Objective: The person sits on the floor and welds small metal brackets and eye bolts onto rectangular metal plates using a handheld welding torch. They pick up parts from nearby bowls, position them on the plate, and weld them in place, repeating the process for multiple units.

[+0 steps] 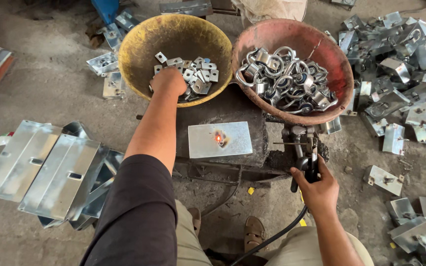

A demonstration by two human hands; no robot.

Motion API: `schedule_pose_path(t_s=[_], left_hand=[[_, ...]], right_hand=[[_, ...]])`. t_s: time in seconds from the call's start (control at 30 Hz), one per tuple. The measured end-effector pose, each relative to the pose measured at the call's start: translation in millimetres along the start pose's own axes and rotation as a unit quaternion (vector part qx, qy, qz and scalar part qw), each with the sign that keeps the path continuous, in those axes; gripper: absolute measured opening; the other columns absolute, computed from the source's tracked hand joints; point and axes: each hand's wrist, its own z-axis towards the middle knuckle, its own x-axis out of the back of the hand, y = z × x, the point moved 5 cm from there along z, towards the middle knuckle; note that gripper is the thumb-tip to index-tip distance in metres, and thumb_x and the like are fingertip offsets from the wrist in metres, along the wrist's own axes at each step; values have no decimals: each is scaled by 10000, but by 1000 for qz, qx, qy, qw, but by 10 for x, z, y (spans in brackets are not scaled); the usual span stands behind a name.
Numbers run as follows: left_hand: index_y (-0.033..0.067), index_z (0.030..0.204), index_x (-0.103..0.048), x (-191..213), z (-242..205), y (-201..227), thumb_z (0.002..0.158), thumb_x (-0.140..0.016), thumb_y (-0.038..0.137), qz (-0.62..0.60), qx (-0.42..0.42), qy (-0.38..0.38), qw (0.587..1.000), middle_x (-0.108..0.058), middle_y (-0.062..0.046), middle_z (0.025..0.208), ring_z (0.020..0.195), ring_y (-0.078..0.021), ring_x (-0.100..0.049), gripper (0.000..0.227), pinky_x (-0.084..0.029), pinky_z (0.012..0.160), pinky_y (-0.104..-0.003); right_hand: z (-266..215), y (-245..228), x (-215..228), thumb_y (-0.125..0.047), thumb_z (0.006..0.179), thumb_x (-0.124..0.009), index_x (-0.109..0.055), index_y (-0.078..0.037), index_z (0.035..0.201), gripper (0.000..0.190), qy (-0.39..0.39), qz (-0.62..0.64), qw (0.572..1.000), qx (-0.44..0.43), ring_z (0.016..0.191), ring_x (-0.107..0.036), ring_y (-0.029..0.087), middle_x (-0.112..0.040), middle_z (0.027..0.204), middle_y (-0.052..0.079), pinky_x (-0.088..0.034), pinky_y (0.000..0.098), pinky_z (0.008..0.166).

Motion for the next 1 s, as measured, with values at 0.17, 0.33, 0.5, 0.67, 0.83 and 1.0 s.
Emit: schedule_pose_path(t_s=[0.17,0.33,0.5,0.67,0.83,1.0], left_hand=[[47,1276,-629,-145,198,-100,850,-709,176,-26,25,42,998,-612,-179,1329,1232,-375,-577,452,-488,990,-487],[-16,1221,-660,-391,472,-226,838,-720,137,-67,1,43,997,-672,-256,1232,1144,-388,-661,417,-555,955,-457],[16,1124,-711,-318,583,-274,814,-724,93,-110,-74,132,982,-712,-251,1149,1081,-388,-686,320,-569,914,-443],[108,1181,-657,1,537,-504,795,-715,63,-522,6,54,851,-717,-150,1001,765,-235,-694,393,-593,606,-406],[10,1143,-710,319,412,-678,976,-779,332,-616,109,0,780,-634,-344,1173,720,-177,-529,369,-443,581,-342],[41,1111,-749,440,265,-522,892,-769,324,-77,-47,86,992,-739,-189,1141,1011,-300,-709,359,-576,828,-416]], right_hand=[[-7,-35,-15,-380,741,-870,-583,-17,1460,855,-15,19,1000,-9,1010,-716,220,-746,1149,172,-544,360,898],[-1,-35,-46,-360,739,-878,-562,-41,1474,862,-31,25,998,-38,1024,-711,210,-733,1174,154,-544,358,900],[-22,-5,-21,-364,751,-869,-564,-42,1479,853,-34,34,998,-41,1025,-717,213,-742,1173,154,-543,354,915],[-23,-30,25,-342,757,-882,-613,-33,1452,806,-23,36,999,-28,849,-669,180,-741,1049,135,-527,332,773],[-34,-67,9,-314,758,-865,-613,-29,1432,775,-31,98,994,-40,641,-598,97,-715,903,42,-506,271,590],[-43,-95,-15,-308,763,-857,-613,-38,1441,770,-42,88,994,-47,612,-590,111,-714,881,60,-498,288,572]])
